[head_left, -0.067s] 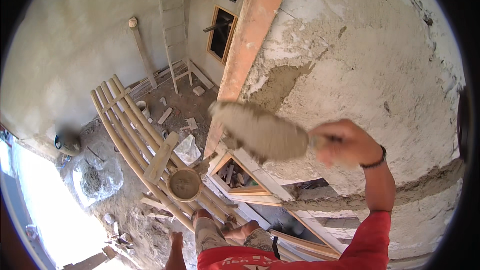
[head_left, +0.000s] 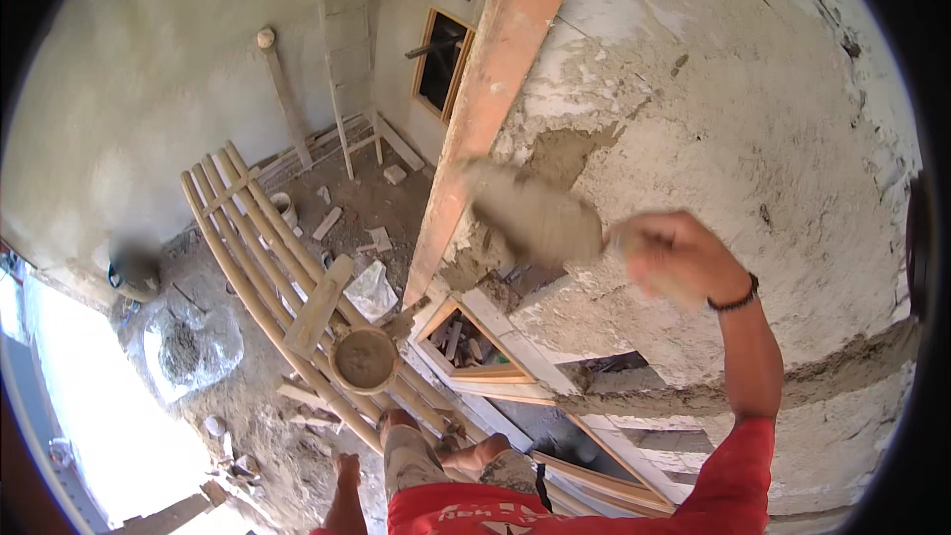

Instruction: The person applies plaster to a wall using a trowel while standing on scaffolding. The person repeatedly scoops wet plaster from a bucket and spreads it across the surface of concrete blocks.

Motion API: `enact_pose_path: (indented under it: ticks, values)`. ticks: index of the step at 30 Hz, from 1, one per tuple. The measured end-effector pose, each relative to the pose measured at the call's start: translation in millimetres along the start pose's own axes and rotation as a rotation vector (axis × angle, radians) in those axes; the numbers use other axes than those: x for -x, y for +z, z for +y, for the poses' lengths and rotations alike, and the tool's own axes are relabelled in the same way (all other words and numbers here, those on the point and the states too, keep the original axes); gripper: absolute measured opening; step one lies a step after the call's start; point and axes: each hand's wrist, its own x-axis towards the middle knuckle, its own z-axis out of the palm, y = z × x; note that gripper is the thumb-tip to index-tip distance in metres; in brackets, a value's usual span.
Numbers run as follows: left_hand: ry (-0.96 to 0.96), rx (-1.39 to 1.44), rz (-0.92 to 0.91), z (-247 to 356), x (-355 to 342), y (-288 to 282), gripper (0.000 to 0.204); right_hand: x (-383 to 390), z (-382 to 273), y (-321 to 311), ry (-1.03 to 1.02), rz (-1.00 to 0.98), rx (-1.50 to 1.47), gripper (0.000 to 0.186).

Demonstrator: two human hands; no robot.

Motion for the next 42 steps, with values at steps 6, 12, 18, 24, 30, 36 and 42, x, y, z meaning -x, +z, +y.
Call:
enact_pose_path:
  ticks: [6,12,18,24,30,36,42]
  values:
    - [0.111,0.092,0.040,31,22,-3,0.054,60,-63,-97,-0.194,1.132,0.528,0.045]
    - [0.308,0.275,-0.003,119,66,37,0.047,9,1,-32,-0.137,0.571,0.334,0.043]
    - [0.225,0.077,-0.095,107,95,137,0.044,-104,202,170,0.136,-0.260,0.129,0.041]
    - [0.590,-0.208,-0.352,20,81,234,0.042,-178,412,367,0.068,-0.452,0.598,0.034]
    - [0.736,-0.251,-0.367,-52,60,258,0.049,-294,510,496,-0.015,-0.416,0.717,0.031]
    - [0.523,0.344,-0.636,-24,58,273,0.055,-364,594,573,-0.078,-0.356,0.778,0.028]
    - [0.308,0.172,-0.711,15,65,237,0.052,-385,619,653,-0.180,-0.331,0.688,0.037]
